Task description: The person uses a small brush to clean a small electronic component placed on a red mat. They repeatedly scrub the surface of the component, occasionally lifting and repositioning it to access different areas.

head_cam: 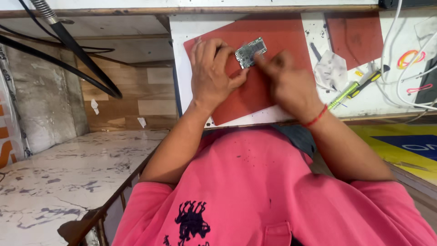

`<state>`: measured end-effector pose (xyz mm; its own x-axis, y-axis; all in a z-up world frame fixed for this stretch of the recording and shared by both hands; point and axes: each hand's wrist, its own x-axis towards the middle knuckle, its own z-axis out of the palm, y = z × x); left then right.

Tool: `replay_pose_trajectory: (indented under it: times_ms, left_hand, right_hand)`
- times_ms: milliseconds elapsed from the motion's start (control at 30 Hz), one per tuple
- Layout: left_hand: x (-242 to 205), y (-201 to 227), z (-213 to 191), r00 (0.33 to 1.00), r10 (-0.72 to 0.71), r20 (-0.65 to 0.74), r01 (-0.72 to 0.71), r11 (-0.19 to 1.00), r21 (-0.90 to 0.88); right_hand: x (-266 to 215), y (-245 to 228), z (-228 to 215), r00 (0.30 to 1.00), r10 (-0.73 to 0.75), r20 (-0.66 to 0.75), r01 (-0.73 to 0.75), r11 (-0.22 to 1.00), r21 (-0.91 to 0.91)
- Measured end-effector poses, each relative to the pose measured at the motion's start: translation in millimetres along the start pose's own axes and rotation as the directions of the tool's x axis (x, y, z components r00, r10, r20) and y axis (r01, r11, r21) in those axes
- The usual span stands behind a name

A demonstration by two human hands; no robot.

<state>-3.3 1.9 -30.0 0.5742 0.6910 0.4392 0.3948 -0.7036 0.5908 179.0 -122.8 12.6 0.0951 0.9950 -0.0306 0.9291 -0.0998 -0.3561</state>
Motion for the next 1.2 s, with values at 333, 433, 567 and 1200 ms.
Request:
replay_pose_trajectory:
  times_ms: [333,433,567,1200]
  left_hand:
    - [0,-6,-1,0.999,0.033,0.032,-0.033,0.999,0.010]
    - [4,-7,2,1.000,0.023,0.017,-0.023,1.000,0.004]
    - [3,-9,0,1.000,0.013,0.019,-0.014,1.000,0.016]
    - [-5,-8,4,0.999,0.024,0.021,-0.023,1.000,-0.012]
  right_hand:
    - [-5,2,8,0.999,-0.009,-0.037,0.012,0.997,0.070]
    - [4,8,7,0.993,0.007,-0.118,-0.006,1.000,0.014]
    - [8,5,11,0.992,-0.059,-0.110,0.063,0.998,0.031]
    - [-4,6,2,0.990,-0.071,-0.124,0.087,0.988,0.131]
